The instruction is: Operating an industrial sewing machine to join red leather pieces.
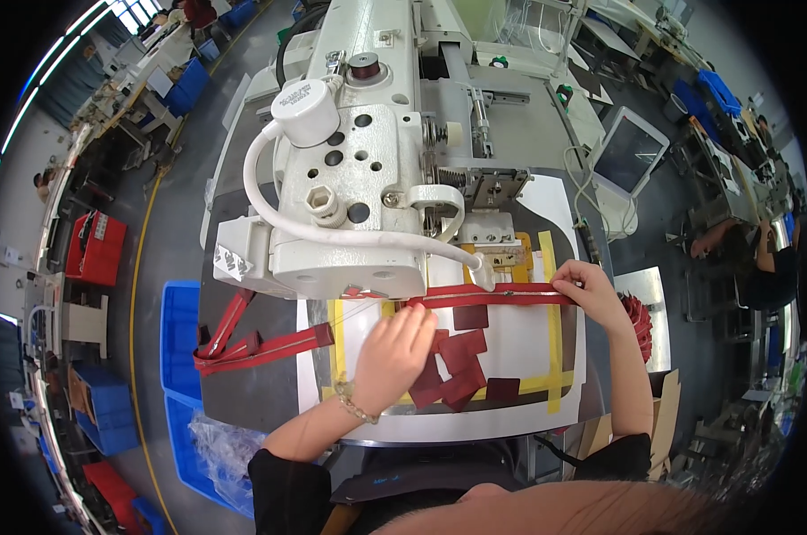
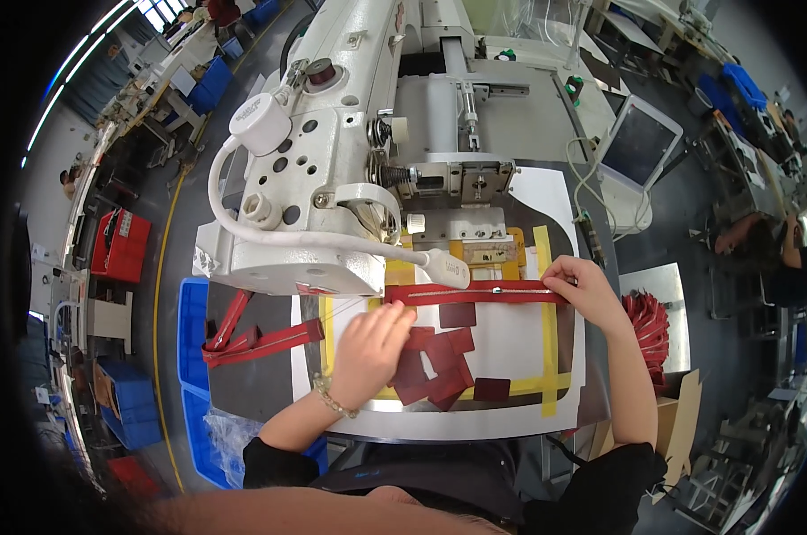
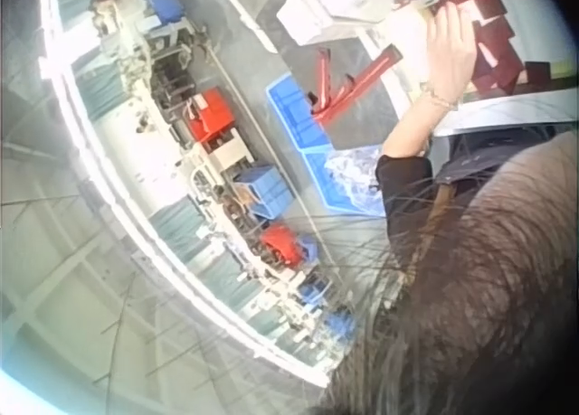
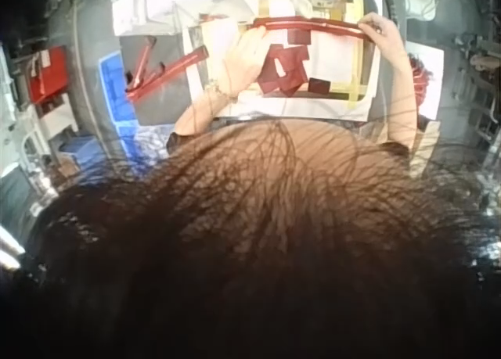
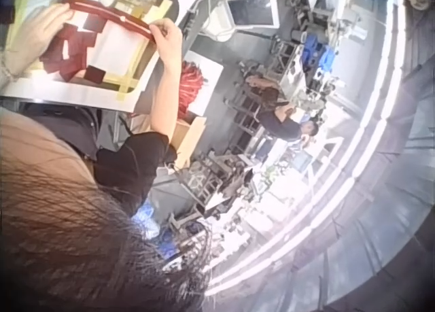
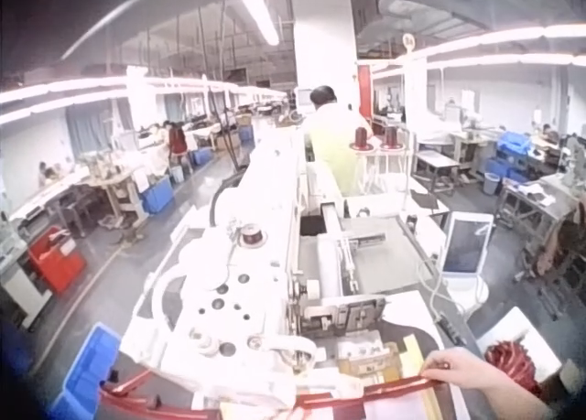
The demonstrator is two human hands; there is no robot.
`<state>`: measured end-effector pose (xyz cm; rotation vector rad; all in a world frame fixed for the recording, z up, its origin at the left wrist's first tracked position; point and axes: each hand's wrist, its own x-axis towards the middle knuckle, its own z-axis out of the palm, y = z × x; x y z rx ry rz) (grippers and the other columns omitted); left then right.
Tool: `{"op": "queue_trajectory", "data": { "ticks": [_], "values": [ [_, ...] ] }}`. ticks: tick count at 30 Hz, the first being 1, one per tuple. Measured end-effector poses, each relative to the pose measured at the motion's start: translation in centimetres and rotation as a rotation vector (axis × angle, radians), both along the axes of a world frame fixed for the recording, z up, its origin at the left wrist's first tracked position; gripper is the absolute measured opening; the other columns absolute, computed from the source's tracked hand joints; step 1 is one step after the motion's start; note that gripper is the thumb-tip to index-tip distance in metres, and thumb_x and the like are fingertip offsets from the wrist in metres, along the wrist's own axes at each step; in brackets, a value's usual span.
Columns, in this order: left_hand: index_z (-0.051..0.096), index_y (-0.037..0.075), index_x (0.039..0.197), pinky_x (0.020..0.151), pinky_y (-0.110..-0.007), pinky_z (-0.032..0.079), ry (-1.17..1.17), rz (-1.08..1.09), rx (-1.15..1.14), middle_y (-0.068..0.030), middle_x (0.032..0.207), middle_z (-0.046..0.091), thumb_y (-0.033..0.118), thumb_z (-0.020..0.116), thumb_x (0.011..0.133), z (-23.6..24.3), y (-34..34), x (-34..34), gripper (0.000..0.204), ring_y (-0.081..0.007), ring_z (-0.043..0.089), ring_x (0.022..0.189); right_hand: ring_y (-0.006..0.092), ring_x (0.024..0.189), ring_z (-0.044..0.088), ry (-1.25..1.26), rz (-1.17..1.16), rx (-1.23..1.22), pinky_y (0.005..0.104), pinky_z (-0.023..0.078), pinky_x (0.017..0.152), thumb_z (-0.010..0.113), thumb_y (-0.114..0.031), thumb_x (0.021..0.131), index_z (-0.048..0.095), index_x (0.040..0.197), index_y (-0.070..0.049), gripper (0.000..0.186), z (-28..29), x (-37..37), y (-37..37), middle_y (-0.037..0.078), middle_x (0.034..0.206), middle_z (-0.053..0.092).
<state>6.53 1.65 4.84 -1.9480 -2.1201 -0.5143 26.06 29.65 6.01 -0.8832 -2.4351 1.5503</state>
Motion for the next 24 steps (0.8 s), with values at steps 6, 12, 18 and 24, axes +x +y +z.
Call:
{"op": "queue_trajectory", "data": {
  "ticks": [6,12,18,24],
  "values": [
    [0.052,0.000,0.123,0.097,-0.043,0.039,-0.125,-0.006,-0.162,-0.0276,0.122,0.051,0.036,0.070,0.075,-2.2,0.5,1.9,0.062,-0.0380,0.050,0.115,0.0034,0.062,0.049,-0.044,0.006,-0.089,0.0204,0.040,0.056,0.061,-0.008,0.086,0.061,0.087,0.000,0.008,-2.7,-0.7,1.1,-0.003,0.069,0.056],
    [0.050,0.002,0.127,0.101,-0.046,0.034,-0.100,0.072,-0.207,-0.0305,0.127,0.047,0.051,0.068,0.073,-2.7,0.4,1.3,0.075,-0.0394,0.047,0.119,0.0095,0.066,0.053,-0.104,0.013,-0.018,0.0243,0.043,0.061,0.066,-0.011,0.082,0.061,0.083,-0.001,0.011,-1.5,-2.8,0.1,0.001,0.072,0.059],
    [0.051,0.002,0.124,0.101,-0.044,0.034,-0.106,0.057,-0.223,-0.0323,0.127,0.046,0.050,0.068,0.073,-2.7,0.5,1.0,0.072,-0.0400,0.047,0.118,0.0272,0.083,0.057,0.243,0.238,0.273,0.0358,0.044,0.077,0.061,-0.006,0.078,0.058,0.095,-0.002,0.018,-1.7,-8.8,-6.1,0.011,0.086,0.060],
    [0.056,0.005,0.117,0.093,-0.038,0.039,-0.113,-0.128,-0.104,-0.0205,0.126,0.052,0.036,0.071,0.075,-2.2,-1.0,-0.1,0.055,-0.0303,0.051,0.116,0.0223,0.082,0.058,0.499,0.046,-0.016,0.0340,0.046,0.077,0.048,0.004,0.078,0.053,0.091,0.000,0.015,-4.7,-13.5,-10.0,0.009,0.082,0.060]
  ]
}}
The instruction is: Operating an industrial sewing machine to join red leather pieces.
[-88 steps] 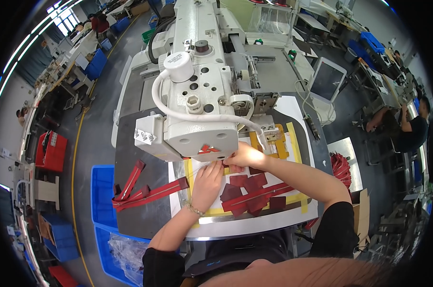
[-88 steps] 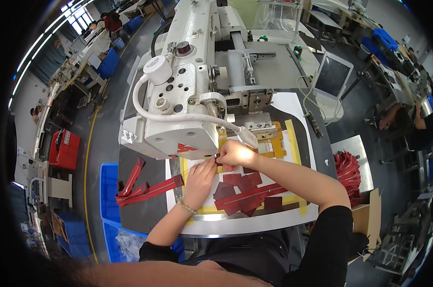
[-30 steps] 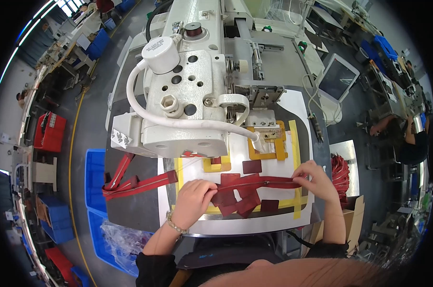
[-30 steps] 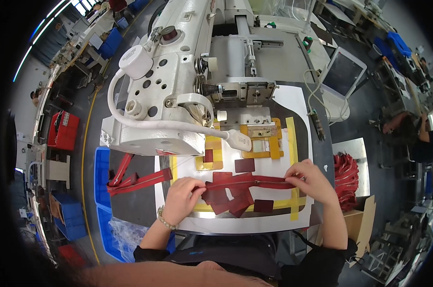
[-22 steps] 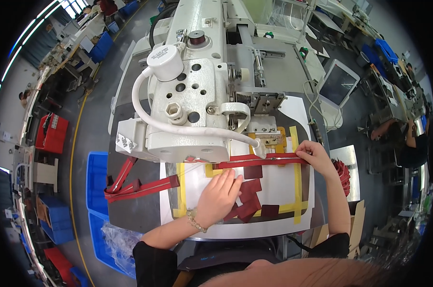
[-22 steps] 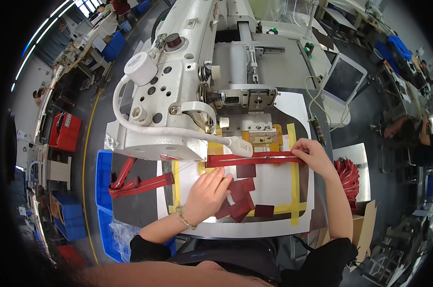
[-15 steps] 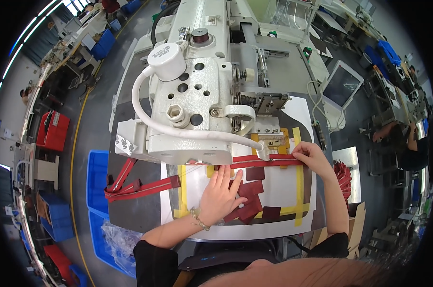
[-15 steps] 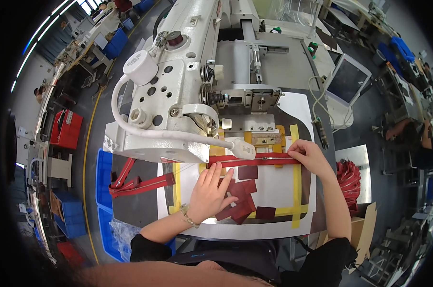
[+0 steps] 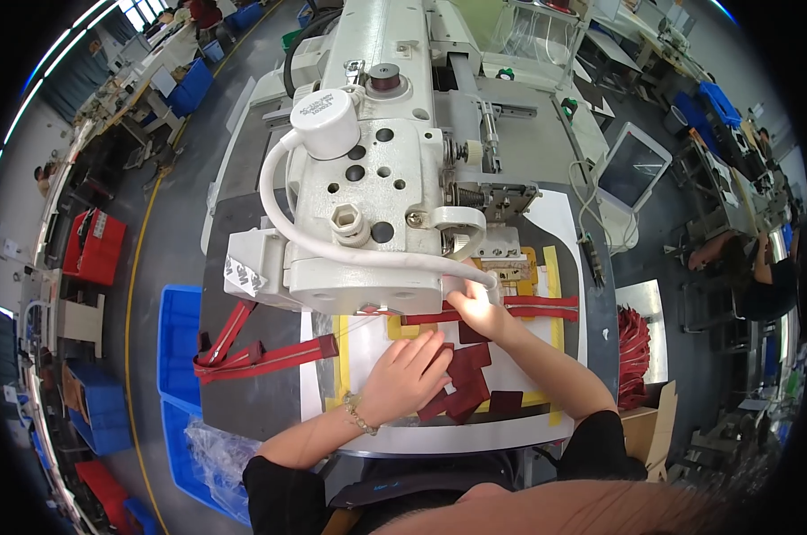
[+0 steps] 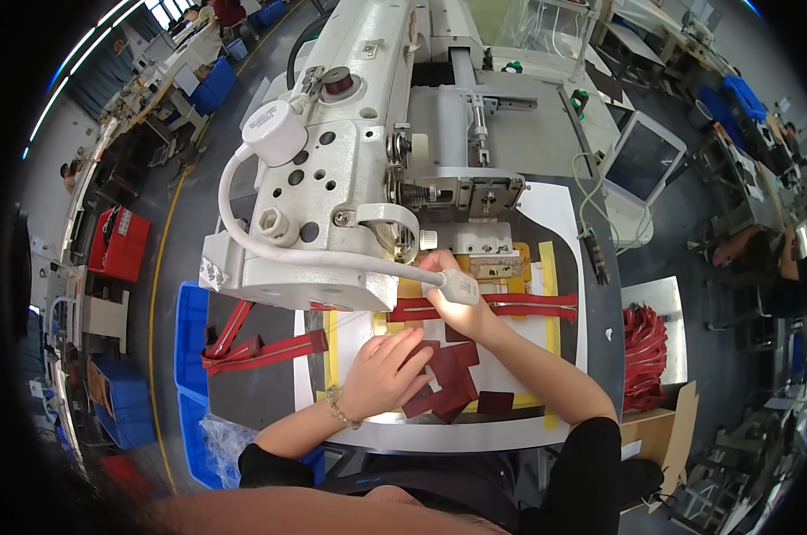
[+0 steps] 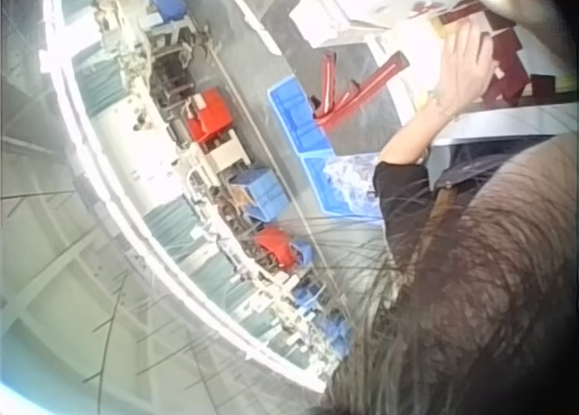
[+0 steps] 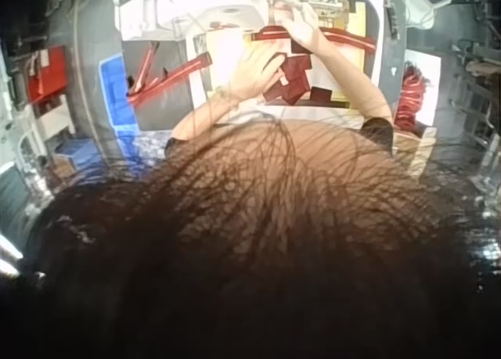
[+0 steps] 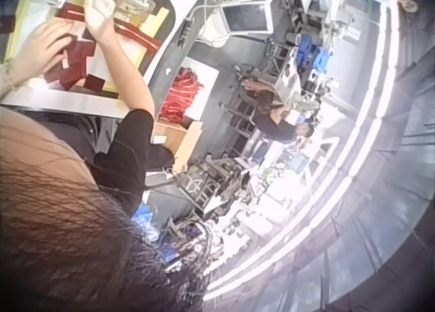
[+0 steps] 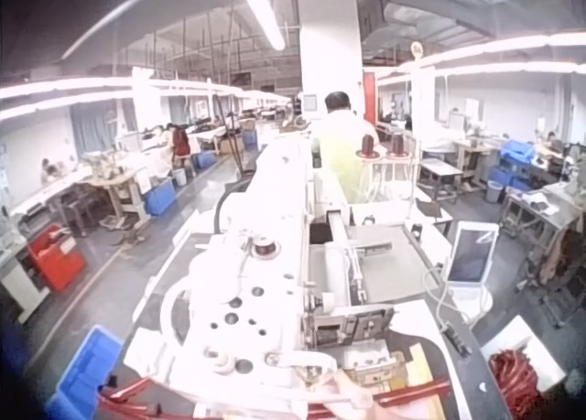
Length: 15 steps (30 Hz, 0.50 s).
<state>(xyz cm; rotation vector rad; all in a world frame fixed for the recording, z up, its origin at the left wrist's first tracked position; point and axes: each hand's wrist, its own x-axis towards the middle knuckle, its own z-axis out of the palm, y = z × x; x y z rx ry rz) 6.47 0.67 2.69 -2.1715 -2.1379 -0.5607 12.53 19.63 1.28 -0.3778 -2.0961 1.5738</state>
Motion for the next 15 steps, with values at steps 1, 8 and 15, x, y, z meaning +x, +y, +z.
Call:
{"op": "queue_trajectory", "data": {
  "ticks": [1,8,15],
  "values": [
    [0.057,0.006,0.116,0.091,-0.036,0.040,0.059,-0.062,0.139,-0.0172,0.124,0.054,0.034,0.071,0.075,0.1,-0.4,-0.3,0.051,-0.0274,0.052,0.115,0.0200,0.083,0.058,0.060,-0.065,-0.123,0.0329,0.047,0.076,0.046,0.006,0.077,0.052,0.090,0.001,0.015,-0.3,-0.3,-0.2,0.008,0.081,0.060],
    [0.058,0.003,0.117,0.092,-0.036,0.042,0.064,-0.167,0.169,-0.0146,0.122,0.057,0.032,0.068,0.079,-0.9,-0.9,-1.2,0.049,-0.0257,0.054,0.114,0.0284,0.091,0.061,-0.186,0.224,0.526,0.0374,0.049,0.081,0.051,0.008,0.073,0.056,0.090,-0.002,0.021,1.1,4.3,0.7,0.011,0.095,0.066],
    [0.055,0.000,0.121,0.101,-0.038,0.040,-0.026,-0.073,0.047,-0.0178,0.124,0.055,0.038,0.065,0.082,-1.7,-1.1,-1.4,0.055,-0.0279,0.053,0.116,0.0299,0.102,0.059,-0.250,0.276,0.694,0.0419,0.047,0.084,0.059,0.001,0.076,0.062,0.114,-0.011,0.040,0.2,5.6,0.9,0.009,0.118,0.062]
  ]
}}
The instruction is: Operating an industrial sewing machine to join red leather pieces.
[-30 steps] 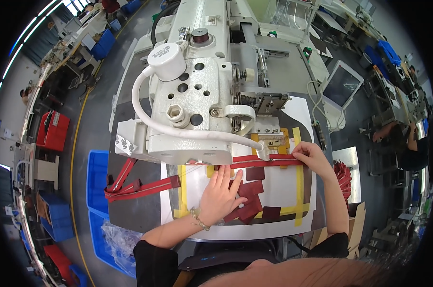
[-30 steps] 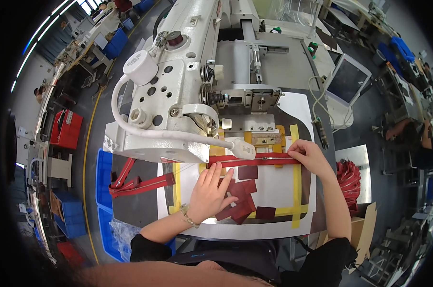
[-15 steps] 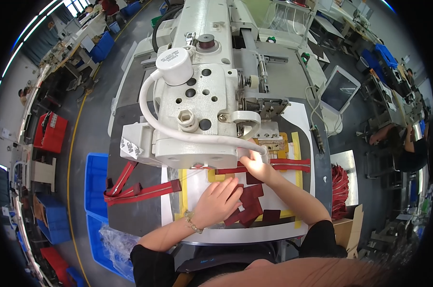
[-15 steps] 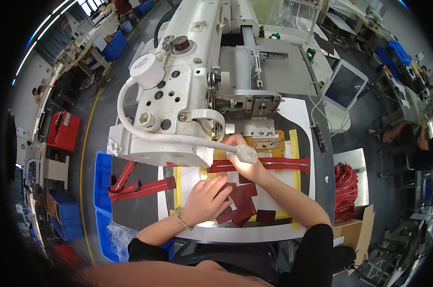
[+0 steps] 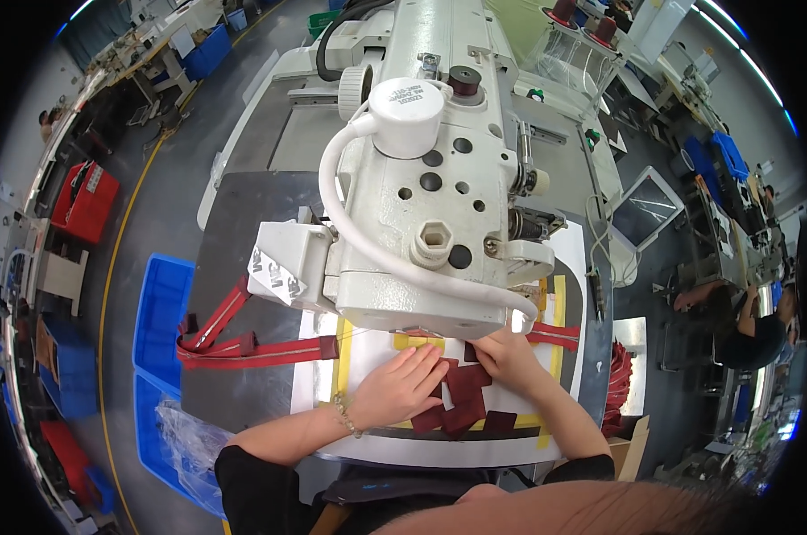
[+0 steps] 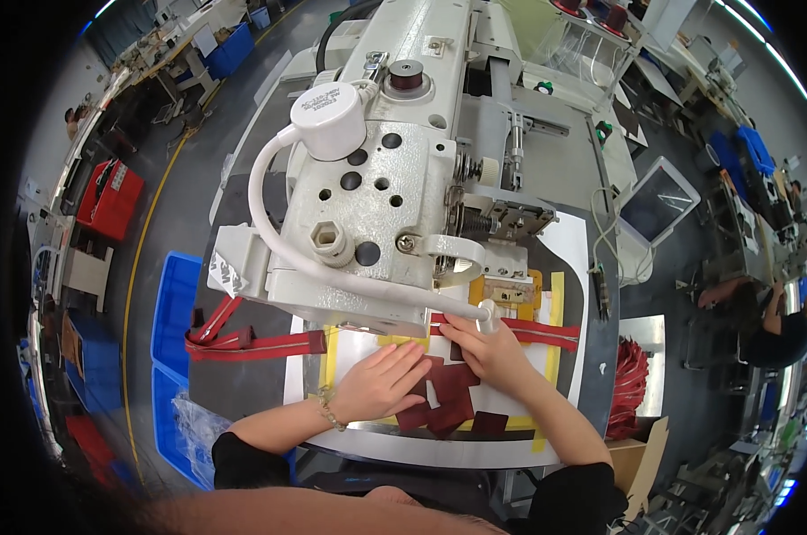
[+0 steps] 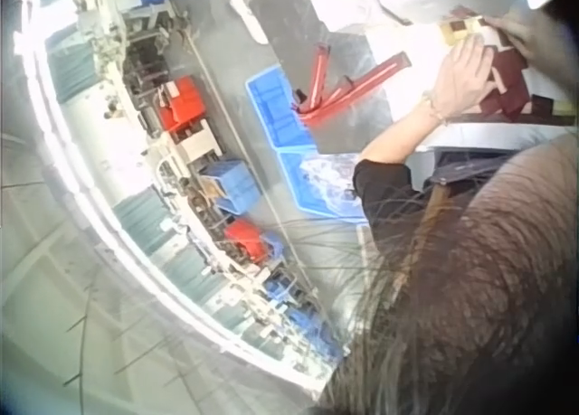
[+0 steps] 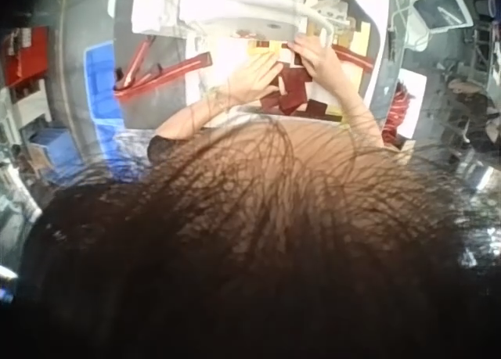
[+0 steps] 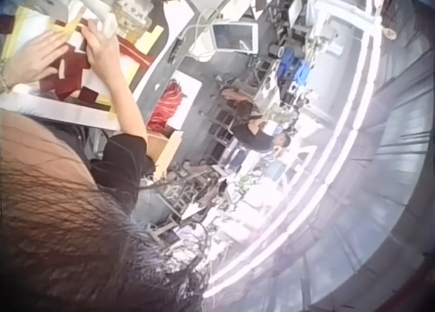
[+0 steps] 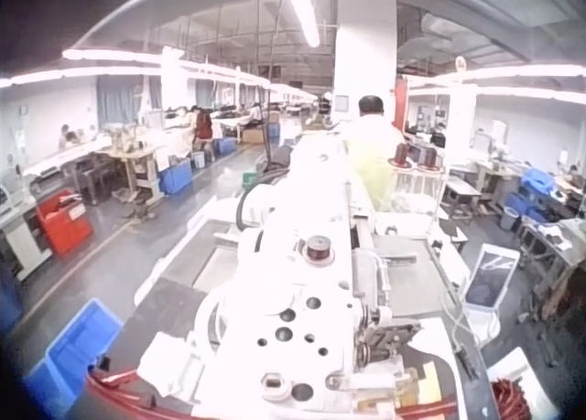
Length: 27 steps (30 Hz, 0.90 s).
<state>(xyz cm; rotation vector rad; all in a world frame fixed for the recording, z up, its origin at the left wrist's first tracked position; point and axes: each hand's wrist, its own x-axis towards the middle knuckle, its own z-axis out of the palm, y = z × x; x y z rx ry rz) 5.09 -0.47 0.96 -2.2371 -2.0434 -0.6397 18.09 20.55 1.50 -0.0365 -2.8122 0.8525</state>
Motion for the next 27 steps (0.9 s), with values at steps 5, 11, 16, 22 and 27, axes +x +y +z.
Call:
{"op": "queue_trajectory", "data": {
  "ticks": [5,11,16,22,27],
  "values": [
    [0.055,-0.001,0.121,0.099,-0.038,0.041,-0.033,0.001,-0.028,-0.0180,0.122,0.056,0.039,0.066,0.081,0.2,-0.1,-0.1,0.056,-0.0281,0.054,0.113,0.0271,0.104,0.059,-0.021,-0.008,0.096,0.0414,0.047,0.084,0.059,0.000,0.076,0.061,0.116,-0.011,0.041,-1.0,0.6,0.0,0.009,0.119,0.061],
    [0.055,-0.002,0.119,0.097,-0.036,0.041,-0.134,-0.006,-0.130,-0.0172,0.118,0.057,0.038,0.068,0.078,0.5,-0.1,-0.2,0.059,-0.0264,0.054,0.111,0.0257,0.114,0.056,0.014,-0.002,0.147,0.0420,0.046,0.093,0.061,-0.001,0.075,0.062,0.113,-0.007,0.039,-0.6,0.2,-0.2,0.009,0.121,0.060],
    [0.056,-0.001,0.118,0.091,-0.033,0.043,-0.134,0.004,-0.053,-0.0144,0.114,0.058,0.036,0.069,0.076,0.6,-0.1,-0.2,0.057,-0.0243,0.056,0.105,0.0238,0.112,0.057,0.023,-0.020,0.062,0.0421,0.047,0.092,0.060,-0.004,0.076,0.063,0.111,-0.007,0.036,-0.5,0.0,-0.2,0.008,0.118,0.062],
    [0.057,0.003,0.117,0.079,-0.029,0.050,-0.151,0.043,-0.073,-0.0102,0.109,0.062,0.035,0.067,0.080,0.2,-0.3,0.1,0.050,-0.0227,0.061,0.097,0.0227,0.107,0.060,0.001,-0.045,0.005,0.0413,0.047,0.090,0.060,-0.005,0.076,0.064,0.112,-0.010,0.037,-1.5,0.2,-0.2,0.006,0.116,0.063],
    [0.058,0.003,0.120,0.091,-0.042,0.047,-0.132,0.051,-0.057,-0.0155,0.117,0.060,0.042,0.066,0.082,-0.2,-0.5,0.1,0.055,-0.0292,0.060,0.105,0.0234,0.100,0.062,-0.010,-0.029,0.049,0.0412,0.048,0.089,0.060,-0.005,0.074,0.065,0.111,-0.011,0.038,-2.2,0.1,-0.1,0.004,0.112,0.066]
  ]
}}
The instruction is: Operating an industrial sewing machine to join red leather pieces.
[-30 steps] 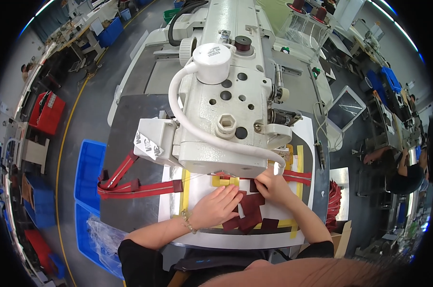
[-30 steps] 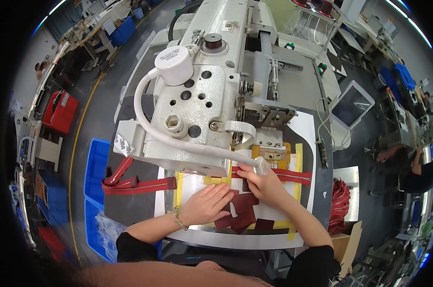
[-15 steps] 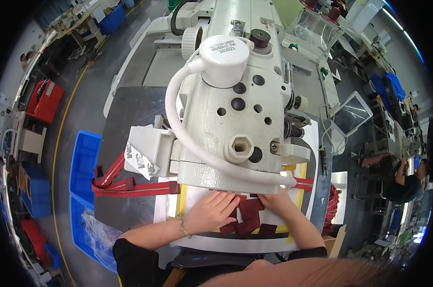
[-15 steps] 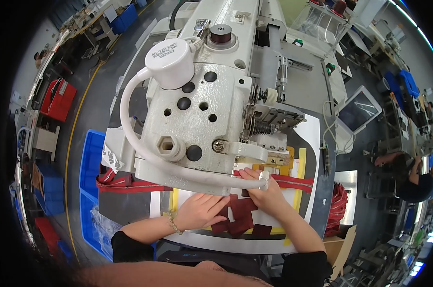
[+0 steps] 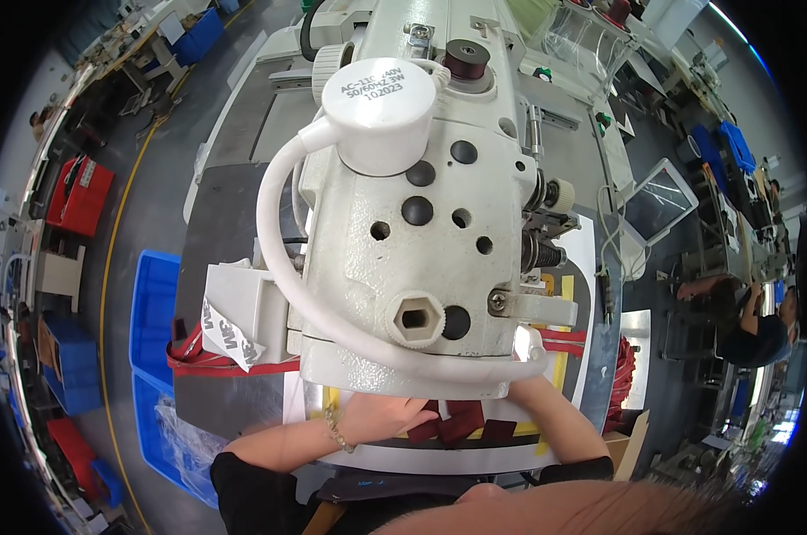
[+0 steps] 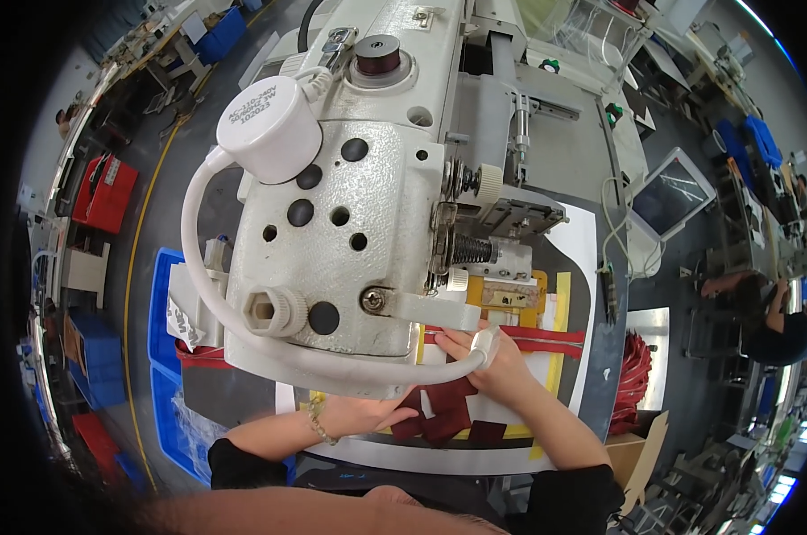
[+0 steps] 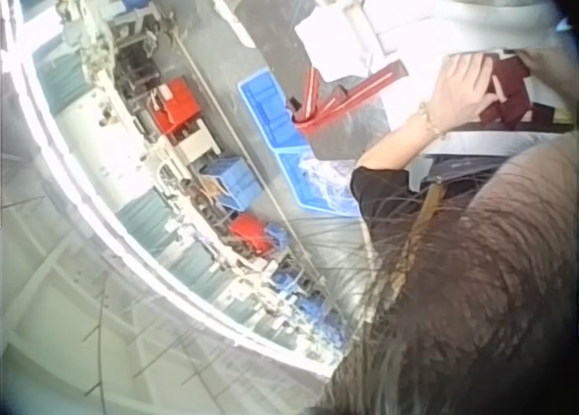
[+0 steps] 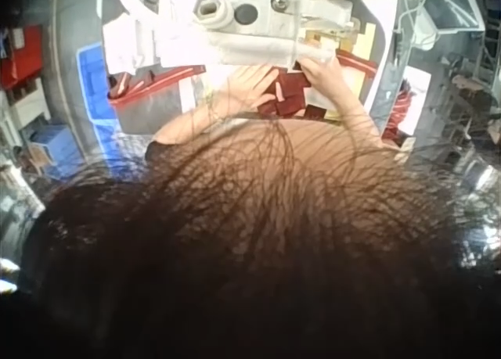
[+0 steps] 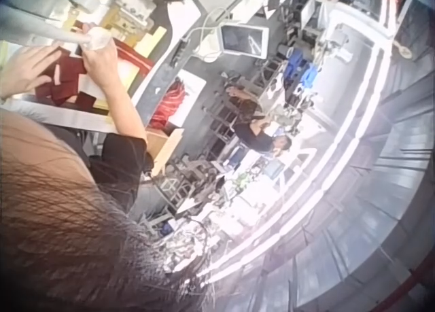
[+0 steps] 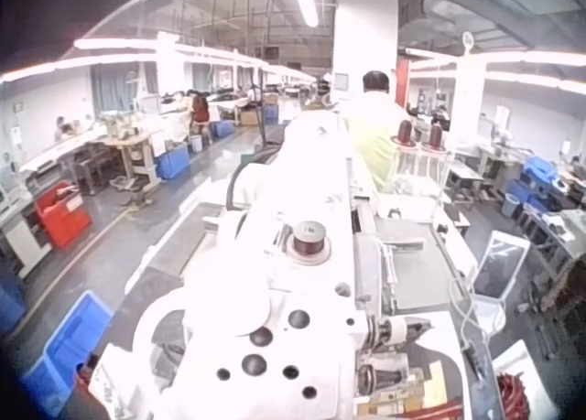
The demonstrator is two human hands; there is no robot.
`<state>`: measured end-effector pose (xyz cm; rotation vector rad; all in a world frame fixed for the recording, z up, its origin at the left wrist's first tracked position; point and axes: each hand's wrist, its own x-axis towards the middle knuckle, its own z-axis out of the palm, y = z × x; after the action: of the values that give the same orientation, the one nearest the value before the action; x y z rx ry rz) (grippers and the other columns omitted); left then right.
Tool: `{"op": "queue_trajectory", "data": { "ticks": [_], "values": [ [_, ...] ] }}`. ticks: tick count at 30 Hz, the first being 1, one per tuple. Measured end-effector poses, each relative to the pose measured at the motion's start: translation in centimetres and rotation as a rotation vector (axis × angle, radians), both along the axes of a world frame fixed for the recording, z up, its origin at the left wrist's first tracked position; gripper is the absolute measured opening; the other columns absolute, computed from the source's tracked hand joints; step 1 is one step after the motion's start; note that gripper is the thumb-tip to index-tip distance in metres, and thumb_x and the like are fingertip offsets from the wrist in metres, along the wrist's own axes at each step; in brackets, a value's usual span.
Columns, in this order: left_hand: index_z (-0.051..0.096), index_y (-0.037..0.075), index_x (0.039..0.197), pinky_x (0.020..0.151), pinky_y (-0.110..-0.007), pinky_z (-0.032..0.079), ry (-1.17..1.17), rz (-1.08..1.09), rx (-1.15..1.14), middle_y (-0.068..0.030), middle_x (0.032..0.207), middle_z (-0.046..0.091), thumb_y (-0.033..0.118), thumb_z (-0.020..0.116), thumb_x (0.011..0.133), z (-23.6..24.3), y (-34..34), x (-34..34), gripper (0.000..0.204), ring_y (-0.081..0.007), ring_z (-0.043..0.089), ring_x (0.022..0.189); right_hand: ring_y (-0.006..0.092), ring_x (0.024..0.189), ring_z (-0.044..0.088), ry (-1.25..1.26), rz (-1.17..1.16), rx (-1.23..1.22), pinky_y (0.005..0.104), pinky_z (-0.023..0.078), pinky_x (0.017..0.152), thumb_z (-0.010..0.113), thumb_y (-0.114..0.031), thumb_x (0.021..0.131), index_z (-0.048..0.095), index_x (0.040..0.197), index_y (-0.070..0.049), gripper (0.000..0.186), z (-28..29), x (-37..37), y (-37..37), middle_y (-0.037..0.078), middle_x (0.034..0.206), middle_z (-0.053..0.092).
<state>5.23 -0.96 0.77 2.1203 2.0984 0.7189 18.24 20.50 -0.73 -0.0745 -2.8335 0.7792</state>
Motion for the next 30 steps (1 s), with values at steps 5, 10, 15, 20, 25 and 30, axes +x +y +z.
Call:
{"op": "queue_trajectory", "data": {
  "ticks": [5,10,15,20,25,30],
  "values": [
    [0.052,-0.002,0.125,0.093,-0.040,0.047,-0.061,-0.070,-0.087,-0.0174,0.125,0.055,0.042,0.061,0.086,-0.4,-0.1,-0.1,0.060,-0.0301,0.057,0.111,0.0262,0.095,0.063,0.147,0.038,0.062,0.0400,0.048,0.086,0.064,-0.007,0.072,0.068,0.108,-0.015,0.037,0.7,-0.2,0.6,0.005,0.106,0.067],
    [0.046,-0.003,0.131,0.096,-0.039,0.045,0.208,-0.105,-0.044,-0.0169,0.130,0.051,0.045,0.056,0.089,-0.8,-0.2,-0.1,0.065,-0.0278,0.053,0.116,0.0284,0.091,0.063,0.106,0.026,-0.005,0.0392,0.048,0.083,0.065,-0.008,0.072,0.069,0.106,-0.016,0.036,1.3,-0.5,0.6,0.007,0.102,0.067],
    [0.044,-0.003,0.133,0.098,-0.038,0.044,0.207,-0.080,-0.051,-0.0165,0.133,0.049,0.048,0.055,0.089,-0.9,-0.3,0.1,0.068,-0.0272,0.051,0.119,0.0287,0.090,0.063,0.130,0.035,-0.046,0.0396,0.048,0.080,0.066,-0.009,0.072,0.069,0.106,-0.016,0.035,1.3,-0.8,0.6,0.008,0.101,0.066],
    [0.042,-0.003,0.135,0.099,-0.037,0.044,0.279,-0.097,-0.064,-0.0141,0.135,0.048,0.048,0.054,0.089,-1.0,-0.4,0.3,0.069,-0.0271,0.051,0.120,0.0296,0.091,0.062,0.139,0.032,-0.036,0.0396,0.048,0.079,0.065,-0.010,0.072,0.069,0.106,-0.016,0.035,1.5,-0.8,0.6,0.009,0.100,0.066],
    [0.039,-0.003,0.137,0.102,-0.038,0.041,0.349,-0.088,-0.070,-0.0145,0.137,0.046,0.047,0.051,0.091,-1.2,-0.4,0.4,0.069,-0.0268,0.047,0.124,0.0303,0.091,0.062,0.097,0.031,-0.060,0.0402,0.048,0.080,0.065,-0.011,0.072,0.069,0.106,-0.016,0.035,1.4,-0.7,0.7,0.010,0.100,0.066],
    [0.035,-0.004,0.139,0.104,-0.038,0.038,0.311,-0.076,-0.078,-0.0149,0.140,0.042,0.045,0.050,0.092,-1.1,-0.2,0.3,0.068,-0.0259,0.043,0.127,0.0311,0.091,0.062,0.101,0.062,0.010,0.0407,0.048,0.081,0.065,-0.012,0.071,0.068,0.107,-0.016,0.037,1.3,-0.4,0.8,0.011,0.101,0.066]
  ]
}}
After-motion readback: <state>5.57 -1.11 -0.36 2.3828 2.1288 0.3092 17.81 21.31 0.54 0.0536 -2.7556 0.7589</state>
